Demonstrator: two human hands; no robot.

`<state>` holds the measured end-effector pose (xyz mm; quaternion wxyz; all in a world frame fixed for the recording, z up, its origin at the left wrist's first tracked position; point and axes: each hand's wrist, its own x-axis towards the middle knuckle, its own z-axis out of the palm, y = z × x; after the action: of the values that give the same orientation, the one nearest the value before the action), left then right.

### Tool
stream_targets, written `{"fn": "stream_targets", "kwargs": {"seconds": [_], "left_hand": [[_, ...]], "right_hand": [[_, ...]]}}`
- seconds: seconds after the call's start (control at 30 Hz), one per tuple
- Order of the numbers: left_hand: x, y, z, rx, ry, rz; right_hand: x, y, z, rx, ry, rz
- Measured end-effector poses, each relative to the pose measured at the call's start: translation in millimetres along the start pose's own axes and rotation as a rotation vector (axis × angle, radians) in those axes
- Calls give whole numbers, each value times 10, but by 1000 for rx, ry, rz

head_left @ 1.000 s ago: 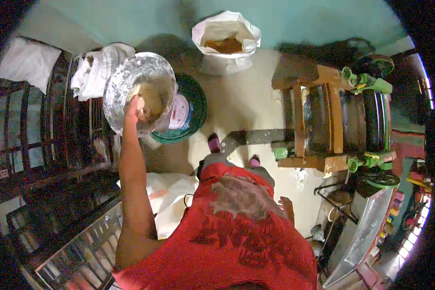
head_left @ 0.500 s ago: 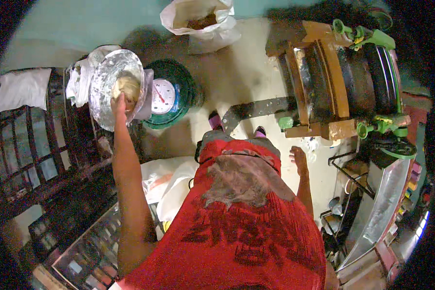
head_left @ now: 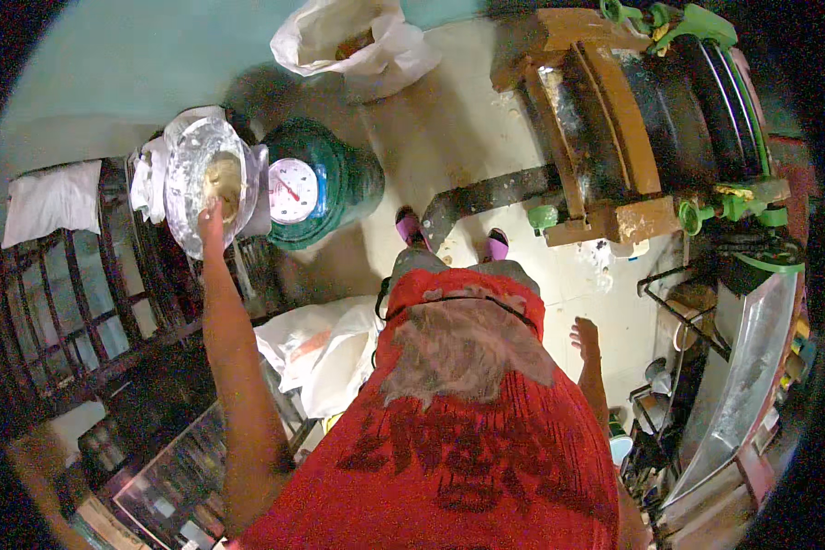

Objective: Apply oil to a preparation table and then knead and roll dough using a mechanical roller.

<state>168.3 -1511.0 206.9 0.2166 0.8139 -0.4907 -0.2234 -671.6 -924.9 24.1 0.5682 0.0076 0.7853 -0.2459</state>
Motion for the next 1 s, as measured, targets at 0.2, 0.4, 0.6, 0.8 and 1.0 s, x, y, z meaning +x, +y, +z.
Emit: {"fn": "stream_targets", "kwargs": {"seconds": [0.2,0.4,0.6,0.8,1.0], "left_hand": [[198,-151,291,-176,21,-198],[620,-412,43,-767,-464,105],[731,-511,371,-951,-195,-383],[1037,-541,23,-1043,-819,-351],[55,605,-392,-1192,-83,-220]], "right_hand": [[-311,-48,324,34,94,73],[-435,-592,1321,124,-82,-43],[-592,-1085,2019,-85,-130,-237],[-853,-1781,2206,-249,121,-452],[-1220,-3130,2114,-273,139,-698]]}}
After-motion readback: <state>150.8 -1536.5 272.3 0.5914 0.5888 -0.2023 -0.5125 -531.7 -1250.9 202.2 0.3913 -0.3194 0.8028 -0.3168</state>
